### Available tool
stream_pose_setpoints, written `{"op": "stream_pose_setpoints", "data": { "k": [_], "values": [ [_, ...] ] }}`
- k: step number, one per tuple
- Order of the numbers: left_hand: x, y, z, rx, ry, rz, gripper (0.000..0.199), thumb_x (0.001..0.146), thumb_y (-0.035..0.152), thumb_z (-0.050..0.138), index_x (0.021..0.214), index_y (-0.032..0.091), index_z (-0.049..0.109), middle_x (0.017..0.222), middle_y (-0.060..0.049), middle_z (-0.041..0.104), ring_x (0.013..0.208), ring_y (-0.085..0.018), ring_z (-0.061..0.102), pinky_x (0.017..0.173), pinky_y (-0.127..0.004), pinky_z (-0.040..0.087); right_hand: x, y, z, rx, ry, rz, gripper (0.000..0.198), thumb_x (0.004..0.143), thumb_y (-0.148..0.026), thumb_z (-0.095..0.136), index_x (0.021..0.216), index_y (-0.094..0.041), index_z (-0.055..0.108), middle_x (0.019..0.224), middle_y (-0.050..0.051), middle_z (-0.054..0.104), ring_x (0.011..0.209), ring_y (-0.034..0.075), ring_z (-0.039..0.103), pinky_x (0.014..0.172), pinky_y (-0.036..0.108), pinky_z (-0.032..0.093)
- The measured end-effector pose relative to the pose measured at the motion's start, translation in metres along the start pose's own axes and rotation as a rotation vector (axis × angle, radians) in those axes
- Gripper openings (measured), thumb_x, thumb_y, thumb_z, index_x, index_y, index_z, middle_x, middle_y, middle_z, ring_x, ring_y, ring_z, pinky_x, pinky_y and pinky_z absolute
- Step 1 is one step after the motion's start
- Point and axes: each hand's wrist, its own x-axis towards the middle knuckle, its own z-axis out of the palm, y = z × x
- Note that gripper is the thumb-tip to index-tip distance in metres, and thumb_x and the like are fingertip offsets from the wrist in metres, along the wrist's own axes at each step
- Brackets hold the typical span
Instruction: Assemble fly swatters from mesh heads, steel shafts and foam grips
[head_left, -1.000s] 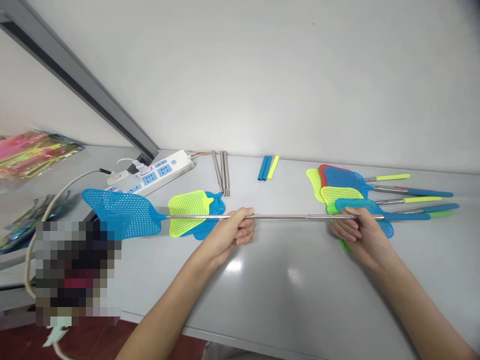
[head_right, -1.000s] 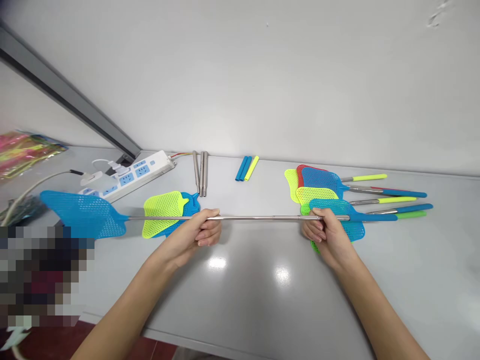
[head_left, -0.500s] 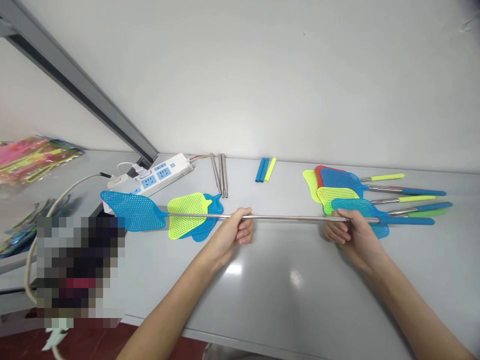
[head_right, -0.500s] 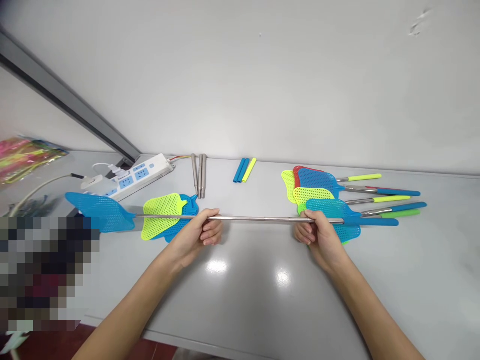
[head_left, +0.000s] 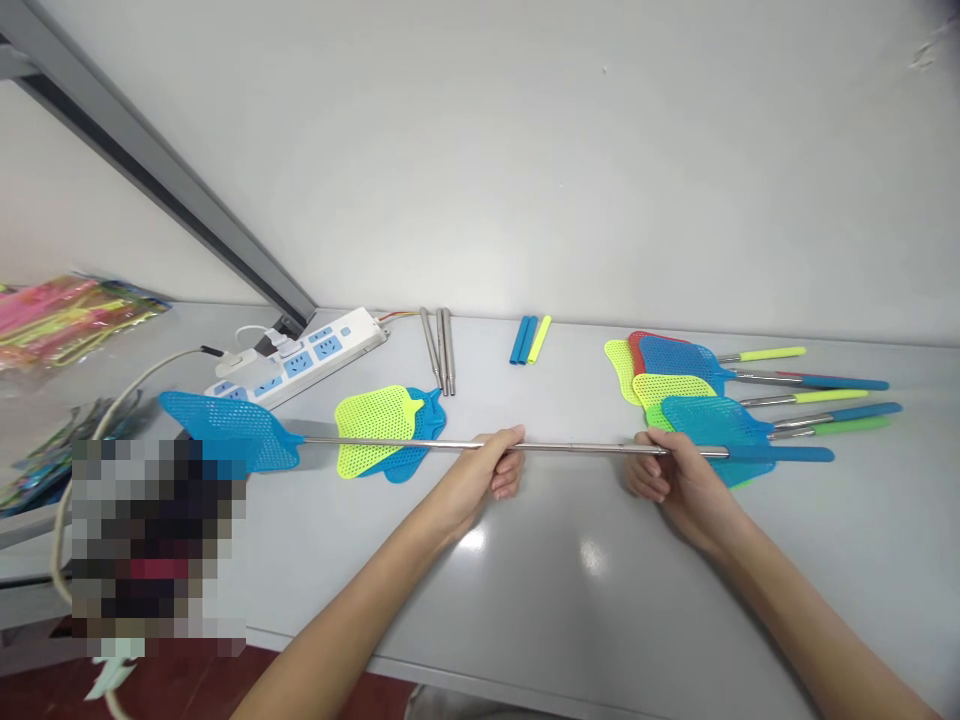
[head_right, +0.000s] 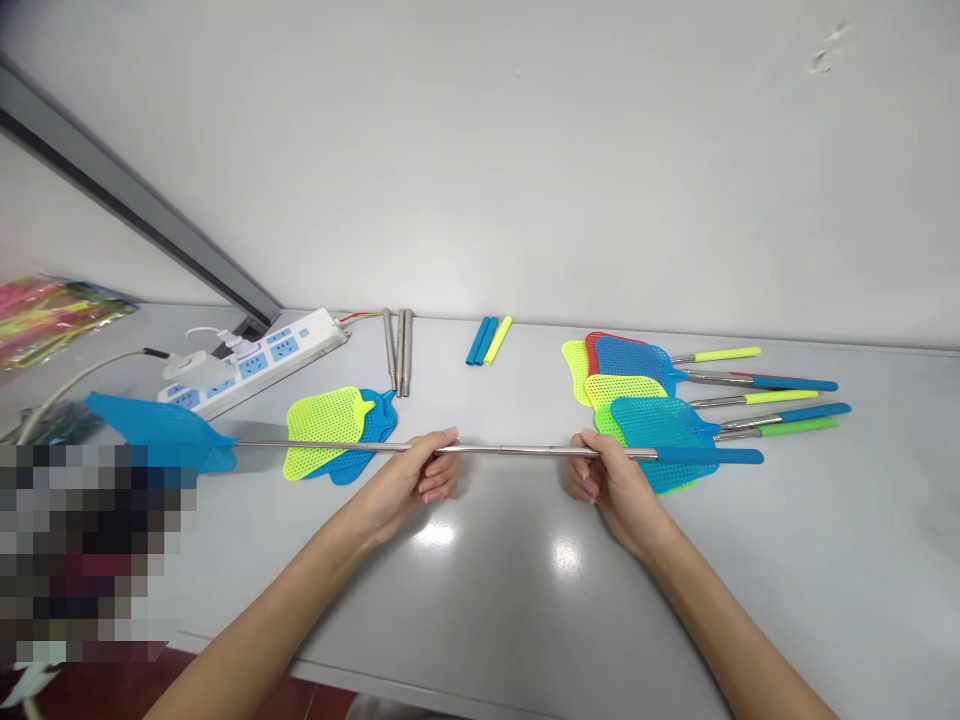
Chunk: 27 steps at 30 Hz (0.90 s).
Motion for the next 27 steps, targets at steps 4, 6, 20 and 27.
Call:
{"op": "stream_pose_setpoints", "data": {
  "k": [4,6,20,27],
  "values": [
    [0.0011,-0.002,0.0017,0.021,-0.012,-0.012,0.041,0.082,0.035,0.039,0.048,0.017,0.025,0.044,0.007,0.022,0.039,-0.006,0.023,0.046,-0.023,0.021,-0.0023,0.0061,0.0032,-0.045,-0.027,0.007,0.041,0.084,-0.034,0.036,0.047,-0.017,0.044,0.04,-0.004,0.024,0.039,0.009,0.021,0.043,0.026,0.017],
    [0.0015,-0.0031,0.0019,0.027,-0.025,-0.017,0.041,0.082,0.036,0.039,0.048,0.017,0.026,0.043,0.006,0.023,0.04,-0.006,0.025,0.046,-0.023,0.021,-0.0028,0.0076,0.0036,-0.056,-0.035,0.007,0.042,0.084,-0.035,0.036,0.048,-0.017,0.044,0.04,-0.004,0.024,0.04,0.009,0.021,0.043,0.026,0.017],
    [0.0032,-0.0054,0.0019,0.023,-0.068,-0.024,0.04,0.081,0.035,0.037,0.045,0.017,0.032,0.041,0.005,0.025,0.041,-0.008,0.026,0.048,-0.024,0.025,-0.0047,0.0056,0.0066,-0.033,0.011,-0.019,0.04,0.083,-0.033,0.041,0.047,-0.017,0.041,0.042,-0.004,0.026,0.04,0.008,0.025,0.042,0.025,0.022],
    [0.0033,-0.0064,0.0006,0.034,-0.059,-0.01,0.041,0.081,0.035,0.038,0.045,0.017,0.031,0.042,0.006,0.023,0.041,-0.008,0.026,0.048,-0.024,0.024,-0.0041,0.0062,0.0059,-0.028,0.018,-0.025,0.039,0.083,-0.033,0.042,0.048,-0.017,0.041,0.043,-0.005,0.026,0.04,0.008,0.025,0.043,0.025,0.023]
  ]
}}
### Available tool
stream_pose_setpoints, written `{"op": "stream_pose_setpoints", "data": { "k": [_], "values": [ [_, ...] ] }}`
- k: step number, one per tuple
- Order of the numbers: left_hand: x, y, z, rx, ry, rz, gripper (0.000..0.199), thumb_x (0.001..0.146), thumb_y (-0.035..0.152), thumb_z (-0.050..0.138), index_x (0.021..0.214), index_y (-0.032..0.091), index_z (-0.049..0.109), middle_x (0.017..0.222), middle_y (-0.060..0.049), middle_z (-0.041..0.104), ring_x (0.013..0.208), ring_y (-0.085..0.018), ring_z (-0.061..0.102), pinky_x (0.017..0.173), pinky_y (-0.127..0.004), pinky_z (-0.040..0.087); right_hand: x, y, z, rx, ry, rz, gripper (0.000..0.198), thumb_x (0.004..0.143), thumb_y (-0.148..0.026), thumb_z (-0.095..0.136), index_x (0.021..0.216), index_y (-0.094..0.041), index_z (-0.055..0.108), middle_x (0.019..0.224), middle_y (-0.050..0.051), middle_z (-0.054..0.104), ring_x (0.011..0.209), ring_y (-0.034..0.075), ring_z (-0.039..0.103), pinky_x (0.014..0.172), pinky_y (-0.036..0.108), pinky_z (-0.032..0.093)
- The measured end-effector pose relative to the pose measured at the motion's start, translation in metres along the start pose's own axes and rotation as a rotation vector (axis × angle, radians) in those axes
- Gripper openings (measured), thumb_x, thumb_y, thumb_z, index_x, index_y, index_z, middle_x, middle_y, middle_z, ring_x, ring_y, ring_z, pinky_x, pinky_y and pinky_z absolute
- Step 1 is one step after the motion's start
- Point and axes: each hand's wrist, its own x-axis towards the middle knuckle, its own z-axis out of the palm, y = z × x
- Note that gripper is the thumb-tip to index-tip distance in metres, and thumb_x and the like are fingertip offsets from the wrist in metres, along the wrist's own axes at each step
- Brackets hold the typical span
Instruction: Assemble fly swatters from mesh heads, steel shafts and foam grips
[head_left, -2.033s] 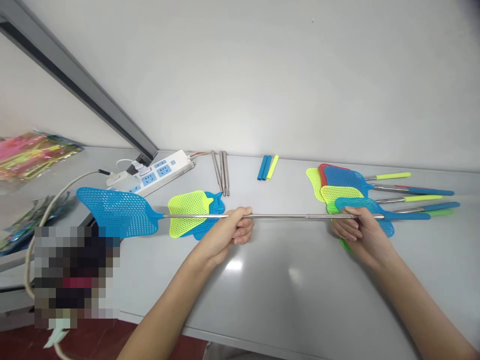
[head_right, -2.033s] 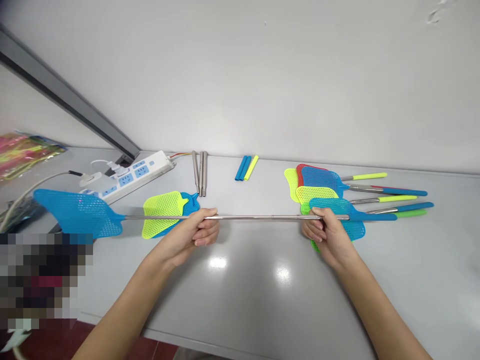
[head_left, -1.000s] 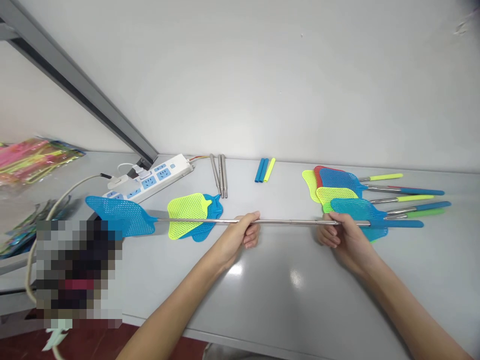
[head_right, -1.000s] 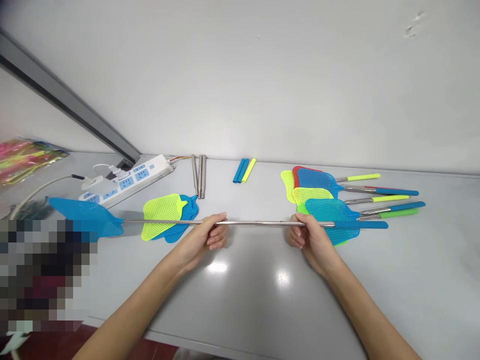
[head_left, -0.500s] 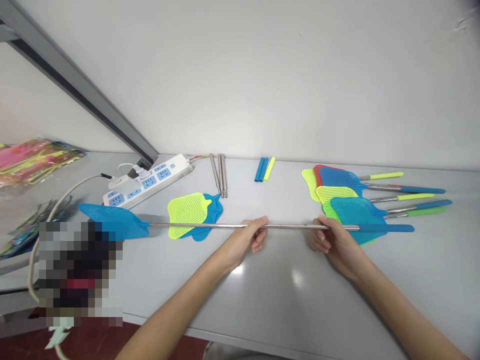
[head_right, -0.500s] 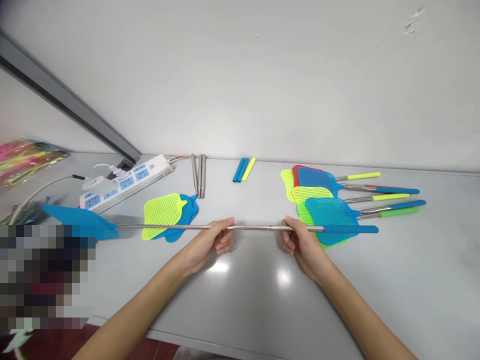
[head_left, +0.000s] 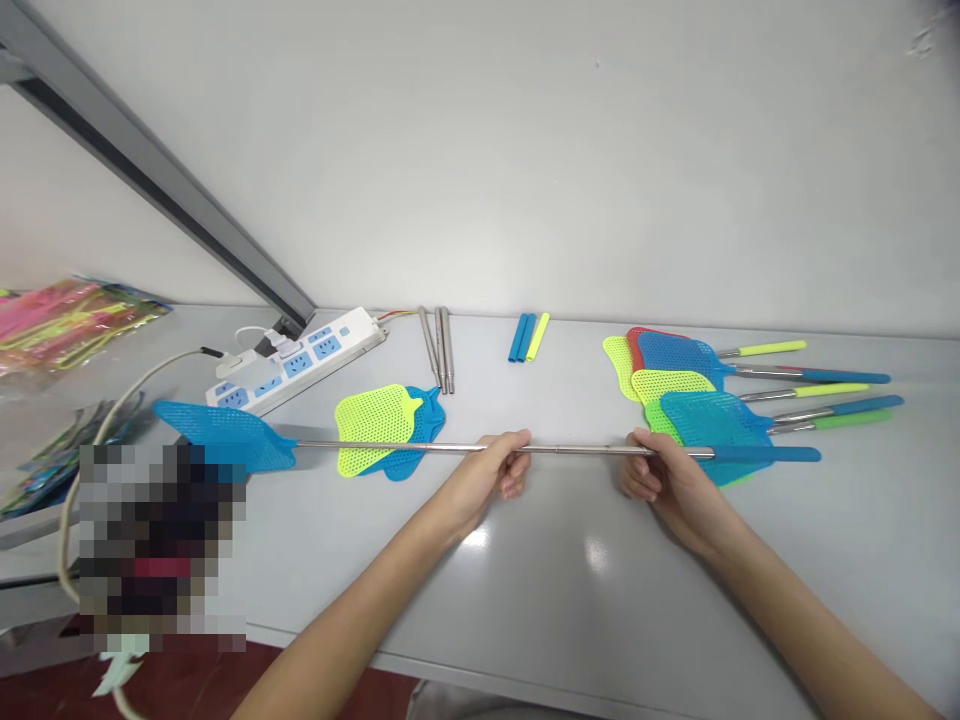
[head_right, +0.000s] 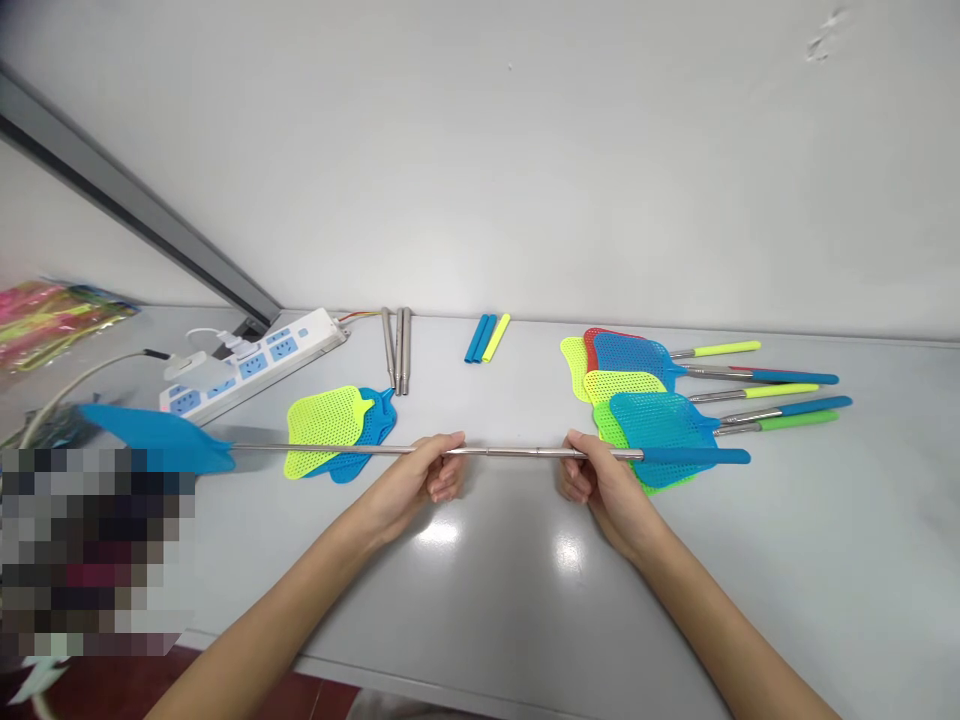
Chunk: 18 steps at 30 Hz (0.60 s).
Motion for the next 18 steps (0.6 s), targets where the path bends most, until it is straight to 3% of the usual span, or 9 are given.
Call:
{"op": "stream_pose_setpoints", "data": {
  "k": [18],
  "values": [
    [-0.0012,0.003,-0.0023,0.05,0.051,0.03,0.041,0.08,0.035,0.041,0.044,0.017,0.032,0.043,0.005,0.025,0.042,-0.007,0.025,0.049,-0.023,0.026,0.0004,0.0012,-0.0023,-0.026,0.03,-0.018,0.037,0.081,-0.033,0.046,0.048,-0.017,0.041,0.043,-0.005,0.025,0.04,0.008,0.027,0.043,0.026,0.025]
  ]
}}
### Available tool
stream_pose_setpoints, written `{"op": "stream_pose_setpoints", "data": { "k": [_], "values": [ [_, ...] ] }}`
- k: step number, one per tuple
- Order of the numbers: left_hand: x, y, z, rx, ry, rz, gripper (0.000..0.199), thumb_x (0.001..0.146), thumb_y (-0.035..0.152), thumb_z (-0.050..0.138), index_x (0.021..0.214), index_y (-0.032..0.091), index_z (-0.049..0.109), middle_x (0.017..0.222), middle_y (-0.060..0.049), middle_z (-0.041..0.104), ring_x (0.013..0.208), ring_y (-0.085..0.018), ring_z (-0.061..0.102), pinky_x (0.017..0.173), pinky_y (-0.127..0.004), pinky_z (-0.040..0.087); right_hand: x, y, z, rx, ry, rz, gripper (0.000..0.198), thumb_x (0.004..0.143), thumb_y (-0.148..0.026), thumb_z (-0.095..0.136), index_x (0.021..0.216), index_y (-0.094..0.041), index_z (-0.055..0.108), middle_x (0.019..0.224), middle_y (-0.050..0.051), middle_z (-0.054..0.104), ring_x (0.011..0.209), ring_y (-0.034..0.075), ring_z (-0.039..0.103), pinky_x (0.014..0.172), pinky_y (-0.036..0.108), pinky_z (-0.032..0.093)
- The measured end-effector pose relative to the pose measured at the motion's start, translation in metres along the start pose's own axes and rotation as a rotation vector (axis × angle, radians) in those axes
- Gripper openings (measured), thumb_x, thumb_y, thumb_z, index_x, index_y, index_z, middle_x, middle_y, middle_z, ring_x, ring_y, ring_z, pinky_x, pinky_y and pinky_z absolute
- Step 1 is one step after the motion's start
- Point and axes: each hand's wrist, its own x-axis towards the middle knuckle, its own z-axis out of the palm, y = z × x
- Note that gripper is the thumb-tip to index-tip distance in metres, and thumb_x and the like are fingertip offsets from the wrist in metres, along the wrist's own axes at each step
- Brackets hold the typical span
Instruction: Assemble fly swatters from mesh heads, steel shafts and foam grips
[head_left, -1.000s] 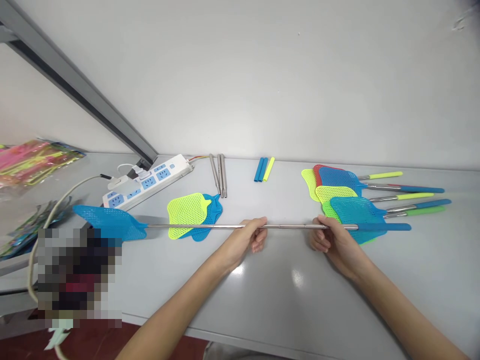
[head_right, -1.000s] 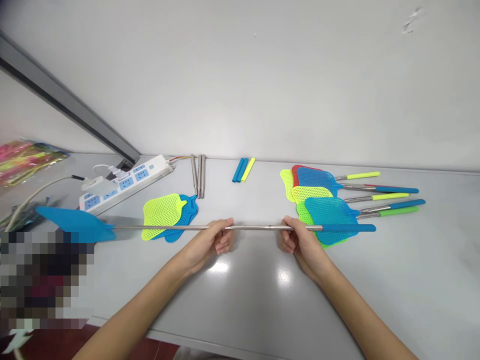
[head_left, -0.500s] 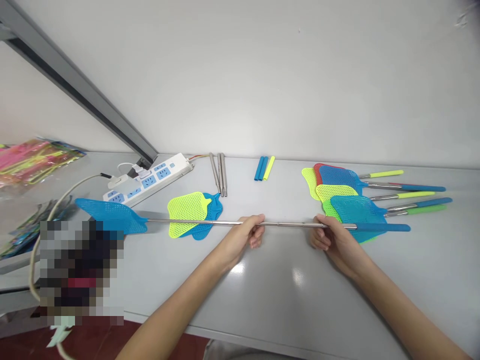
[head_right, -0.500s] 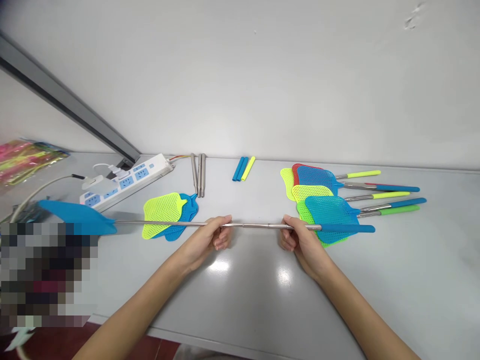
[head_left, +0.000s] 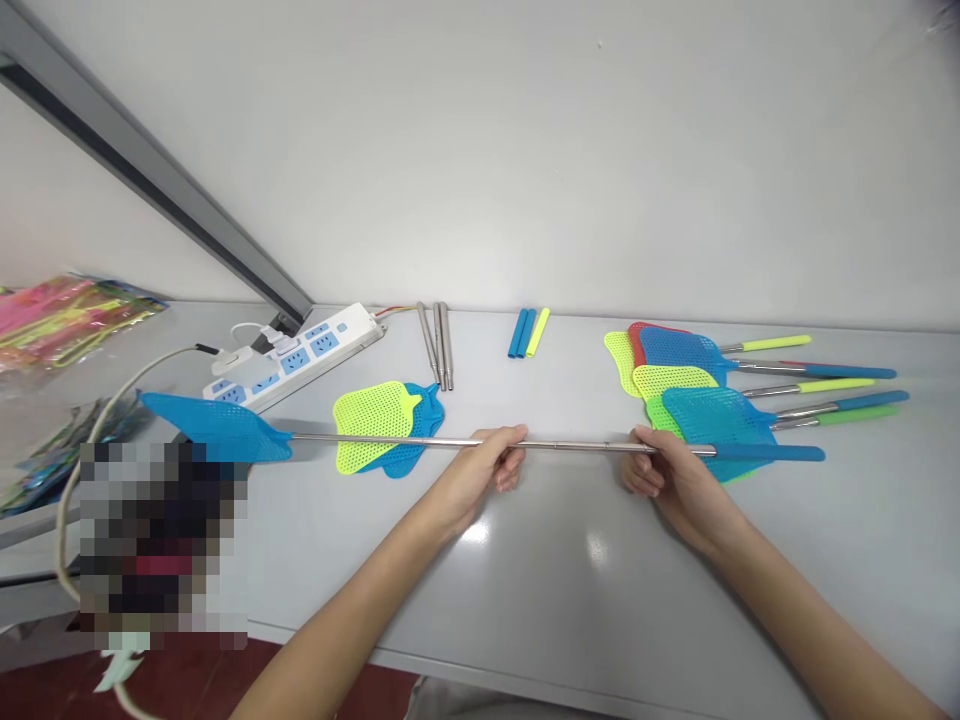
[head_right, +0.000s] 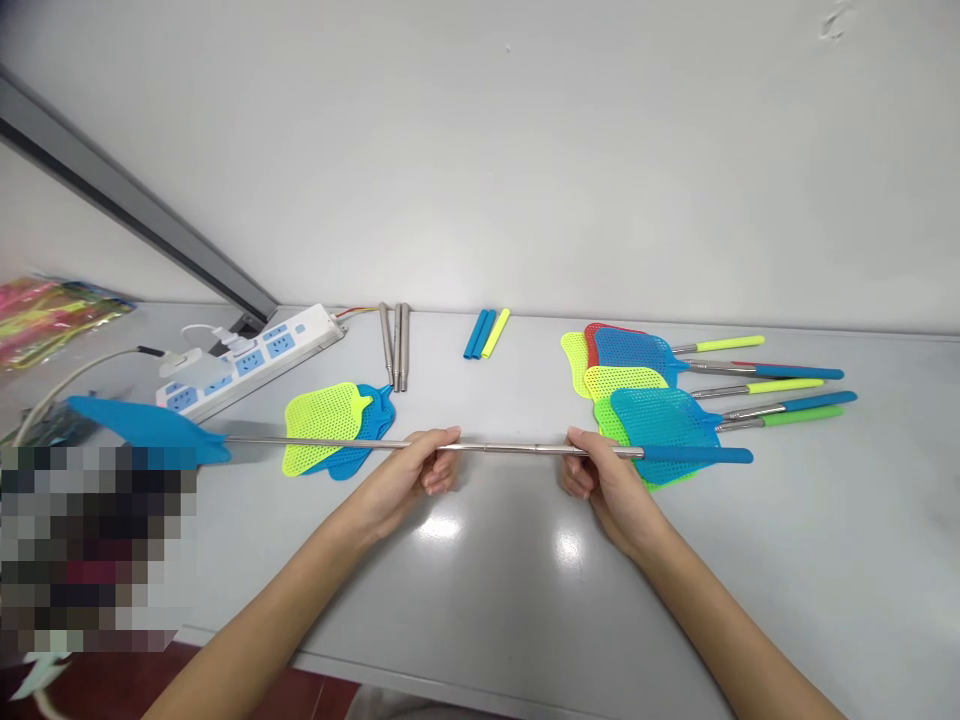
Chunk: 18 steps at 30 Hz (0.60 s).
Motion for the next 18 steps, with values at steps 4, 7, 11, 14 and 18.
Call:
{"op": "stream_pose_setpoints", "data": {
  "k": [4,7,11,14,18],
  "values": [
    [0.0002,-0.0006,0.0001,0.006,-0.009,-0.003,0.04,0.08,0.035,0.041,0.045,0.017,0.032,0.044,0.005,0.025,0.042,-0.007,0.025,0.048,-0.024,0.024,-0.0006,-0.0006,0.001,0.009,0.015,0.005,0.037,0.081,-0.032,0.046,0.047,-0.018,0.041,0.042,-0.005,0.025,0.04,0.009,0.026,0.043,0.026,0.024],
    [0.0002,-0.0015,0.0005,0.019,-0.006,-0.001,0.041,0.08,0.037,0.04,0.045,0.017,0.032,0.044,0.005,0.025,0.042,-0.007,0.025,0.048,-0.024,0.023,-0.0008,-0.0018,0.0018,0.002,0.029,0.009,0.037,0.081,-0.031,0.046,0.046,-0.018,0.041,0.042,-0.005,0.025,0.04,0.009,0.026,0.043,0.026,0.023],
    [0.0001,-0.0022,0.0011,0.042,0.007,0.005,0.041,0.08,0.038,0.04,0.045,0.017,0.032,0.044,0.005,0.025,0.042,-0.008,0.025,0.047,-0.024,0.022,-0.0001,-0.0024,0.0014,0.005,0.027,0.01,0.037,0.081,-0.031,0.046,0.047,-0.018,0.041,0.042,-0.005,0.024,0.04,0.009,0.026,0.044,0.027,0.023],
    [0.0001,-0.0021,0.0012,0.045,0.006,0.009,0.041,0.08,0.038,0.04,0.045,0.017,0.031,0.044,0.005,0.025,0.043,-0.008,0.024,0.047,-0.024,0.022,0.0002,-0.0015,0.0008,0.012,0.024,0.011,0.037,0.081,-0.031,0.046,0.047,-0.018,0.042,0.042,-0.005,0.024,0.04,0.009,0.026,0.043,0.027,0.022],
    [0.0002,-0.0021,0.0006,0.04,0.004,0.01,0.041,0.08,0.037,0.039,0.045,0.017,0.031,0.044,0.005,0.026,0.043,-0.008,0.025,0.048,-0.024,0.022,-0.0001,-0.0004,0.0001,0.013,0.02,0.011,0.037,0.081,-0.031,0.046,0.046,-0.018,0.042,0.042,-0.005,0.024,0.04,0.009,0.026,0.044,0.027,0.023]
  ]
}}
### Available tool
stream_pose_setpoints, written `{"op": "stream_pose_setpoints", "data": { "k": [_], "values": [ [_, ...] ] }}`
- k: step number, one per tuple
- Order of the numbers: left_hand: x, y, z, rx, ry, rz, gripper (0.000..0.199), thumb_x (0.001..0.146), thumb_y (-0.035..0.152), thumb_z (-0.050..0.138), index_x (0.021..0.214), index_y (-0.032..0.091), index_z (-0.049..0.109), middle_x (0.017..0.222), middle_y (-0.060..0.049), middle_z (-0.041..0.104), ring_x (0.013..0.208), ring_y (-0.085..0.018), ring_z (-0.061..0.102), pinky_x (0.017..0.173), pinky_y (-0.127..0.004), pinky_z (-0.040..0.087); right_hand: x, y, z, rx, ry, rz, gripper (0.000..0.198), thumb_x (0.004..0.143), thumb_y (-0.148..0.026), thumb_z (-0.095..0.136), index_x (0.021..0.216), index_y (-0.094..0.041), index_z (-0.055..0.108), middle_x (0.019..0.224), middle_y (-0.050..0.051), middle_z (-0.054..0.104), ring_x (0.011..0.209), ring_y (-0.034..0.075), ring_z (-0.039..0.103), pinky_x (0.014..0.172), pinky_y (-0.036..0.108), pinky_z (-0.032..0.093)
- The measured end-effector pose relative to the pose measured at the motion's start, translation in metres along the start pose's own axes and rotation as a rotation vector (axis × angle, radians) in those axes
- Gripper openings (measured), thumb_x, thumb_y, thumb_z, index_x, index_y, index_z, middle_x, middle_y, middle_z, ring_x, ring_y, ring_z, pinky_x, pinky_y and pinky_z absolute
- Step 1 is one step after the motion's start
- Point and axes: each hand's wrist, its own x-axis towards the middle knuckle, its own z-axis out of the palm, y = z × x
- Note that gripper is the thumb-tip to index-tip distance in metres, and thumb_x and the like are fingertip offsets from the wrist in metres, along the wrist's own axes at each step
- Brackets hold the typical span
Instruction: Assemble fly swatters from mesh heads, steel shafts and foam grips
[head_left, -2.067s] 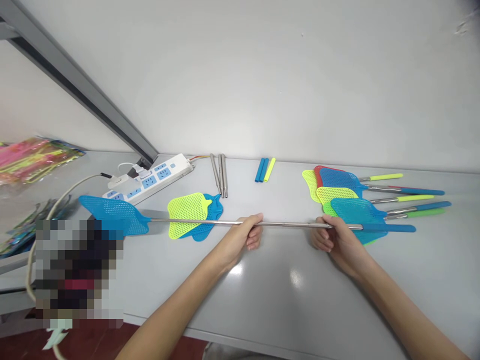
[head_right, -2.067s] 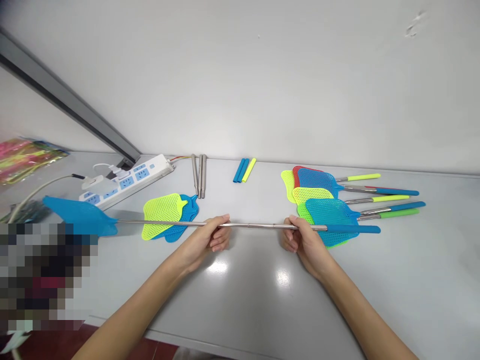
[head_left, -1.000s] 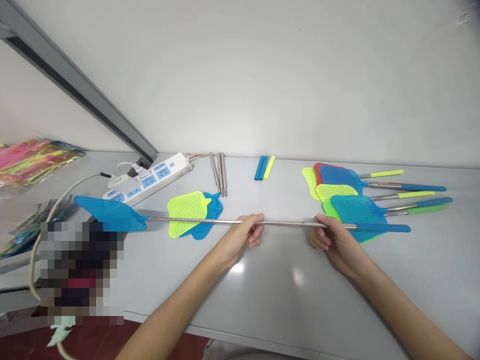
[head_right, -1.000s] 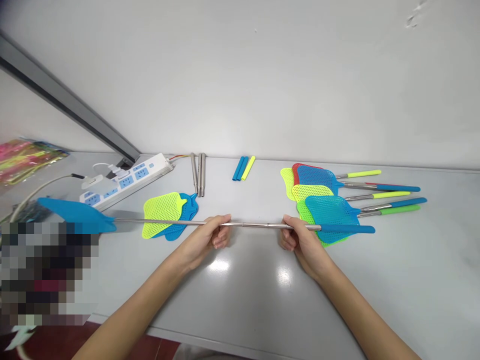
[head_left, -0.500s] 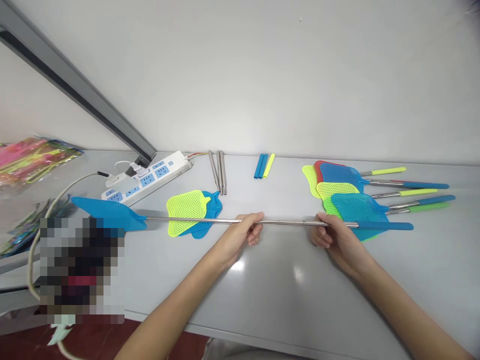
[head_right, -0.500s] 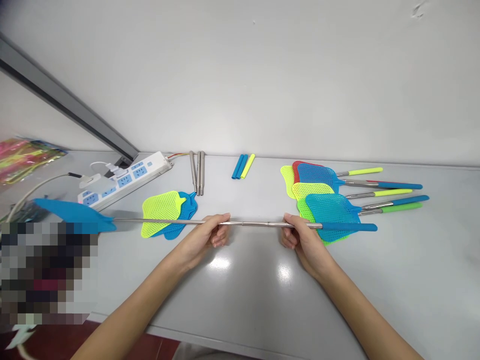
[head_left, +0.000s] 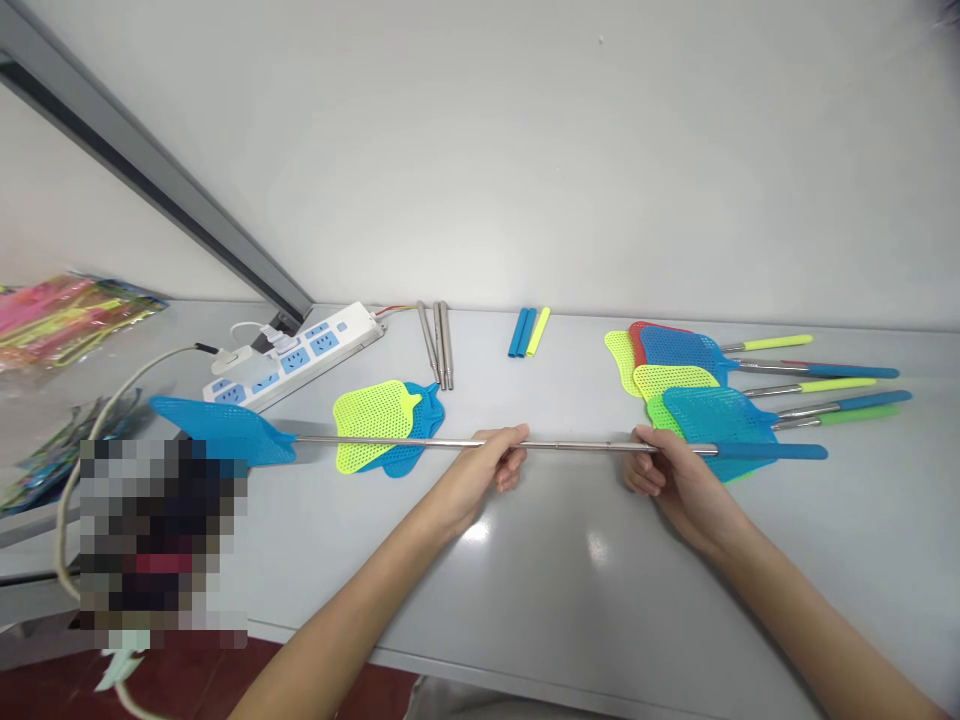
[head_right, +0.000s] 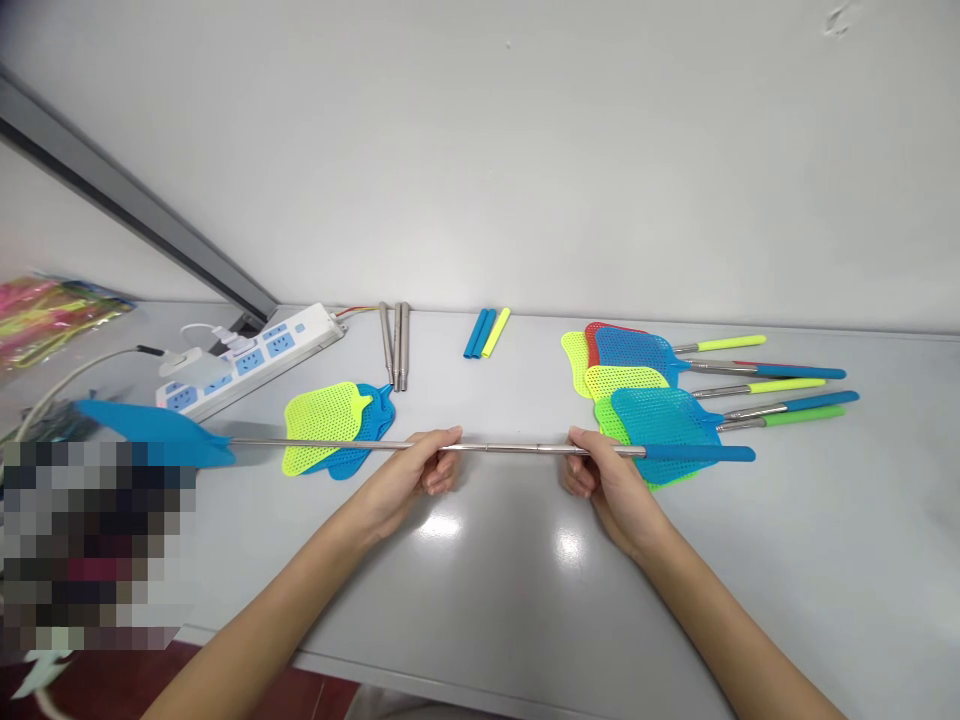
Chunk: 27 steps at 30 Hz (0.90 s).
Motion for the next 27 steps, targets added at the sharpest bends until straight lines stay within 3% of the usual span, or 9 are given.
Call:
{"op": "stream_pose_setpoints", "data": {
  "k": [27],
  "values": [
    [0.0021,-0.004,0.003,0.037,0.018,0.009,0.041,0.083,0.037,0.038,0.047,0.016,0.033,0.043,0.005,0.028,0.042,-0.007,0.029,0.049,-0.023,0.025,0.0004,0.0016,0.0006,0.035,0.017,-0.006,0.037,0.081,-0.03,0.046,0.046,-0.017,0.043,0.041,-0.005,0.024,0.039,0.009,0.027,0.045,0.027,0.02]
  ]
}}
